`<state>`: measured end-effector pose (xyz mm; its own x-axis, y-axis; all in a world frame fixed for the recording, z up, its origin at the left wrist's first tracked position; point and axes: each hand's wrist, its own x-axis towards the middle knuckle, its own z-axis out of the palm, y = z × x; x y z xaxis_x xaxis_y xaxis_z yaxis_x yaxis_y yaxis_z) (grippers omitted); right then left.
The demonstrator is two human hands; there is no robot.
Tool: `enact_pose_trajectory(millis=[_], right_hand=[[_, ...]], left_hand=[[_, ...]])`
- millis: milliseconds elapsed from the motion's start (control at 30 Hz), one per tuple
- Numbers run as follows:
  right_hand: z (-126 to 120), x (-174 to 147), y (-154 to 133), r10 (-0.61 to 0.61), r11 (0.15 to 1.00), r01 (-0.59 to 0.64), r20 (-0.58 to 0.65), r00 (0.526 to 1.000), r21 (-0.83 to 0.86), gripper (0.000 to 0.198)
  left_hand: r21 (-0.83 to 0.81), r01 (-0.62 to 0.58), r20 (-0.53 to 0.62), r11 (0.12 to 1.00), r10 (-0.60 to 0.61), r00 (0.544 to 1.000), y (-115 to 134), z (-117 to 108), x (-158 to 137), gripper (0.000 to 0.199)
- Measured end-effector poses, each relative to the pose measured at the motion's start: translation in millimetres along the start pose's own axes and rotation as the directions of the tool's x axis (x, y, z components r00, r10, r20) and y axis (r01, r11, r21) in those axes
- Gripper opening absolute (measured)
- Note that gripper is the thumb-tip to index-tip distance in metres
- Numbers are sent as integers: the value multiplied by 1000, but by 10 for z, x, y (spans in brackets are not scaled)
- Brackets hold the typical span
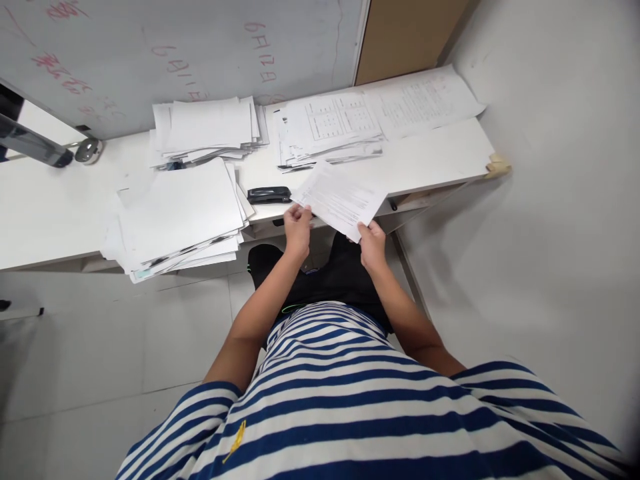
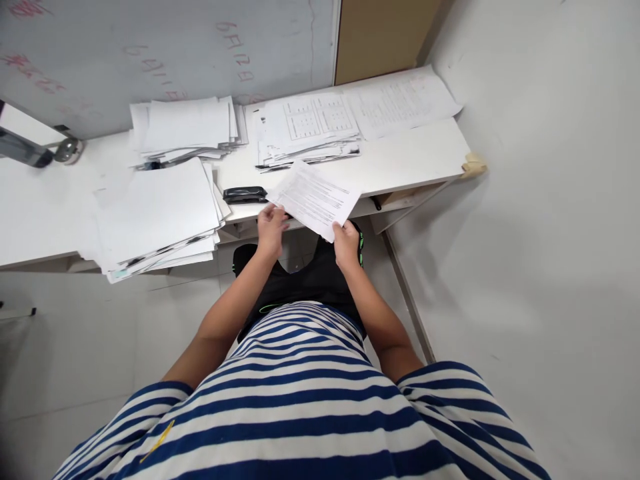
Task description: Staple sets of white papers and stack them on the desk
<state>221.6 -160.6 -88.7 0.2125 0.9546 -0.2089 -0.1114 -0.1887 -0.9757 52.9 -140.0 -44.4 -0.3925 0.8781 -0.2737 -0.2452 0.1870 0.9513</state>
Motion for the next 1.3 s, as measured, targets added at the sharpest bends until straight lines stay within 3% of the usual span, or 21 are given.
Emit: enact_pose_trajectory(millis=[67,100,167,267,367,467,667,1167,1300], right_hand=[[-141,8,-21,34,999,-31,-77,996,42,37],[-201,3,-39,41,997,-33,-112,993,66,35],[-292,-19,-84,36,996,-29,-96,995,80,33],[-348,-61,-153,41,994,-35,-49,998,107,31],[-332,-97,-201,53,990,-55,21,998,129,29],[-276,-115,-223,61,990,-71,92,994,120,30],[-177,-120,-232,87,991,-102,153,984,88,32],[-201,-132,-194,82,989,-99,156,984,107,31],[-131,-106,-226,79,987,-106,206,975,124,38]], left_hand=[[163,-225,-79,961,240,968,117,-170,105,42],[258,-342,-58,904,368,928,193,-263,174,43],[454,-509,99,732,526,845,354,-442,337,44],[622,-579,333,528,491,805,539,-633,589,42],[686,-576,412,445,415,811,587,-717,765,34],[692,-579,417,431,416,808,566,-747,824,28],[642,-593,428,487,414,803,588,-788,805,24],[646,-602,451,469,402,797,569,-804,807,26],[696,-608,483,382,377,790,599,-795,775,30]])
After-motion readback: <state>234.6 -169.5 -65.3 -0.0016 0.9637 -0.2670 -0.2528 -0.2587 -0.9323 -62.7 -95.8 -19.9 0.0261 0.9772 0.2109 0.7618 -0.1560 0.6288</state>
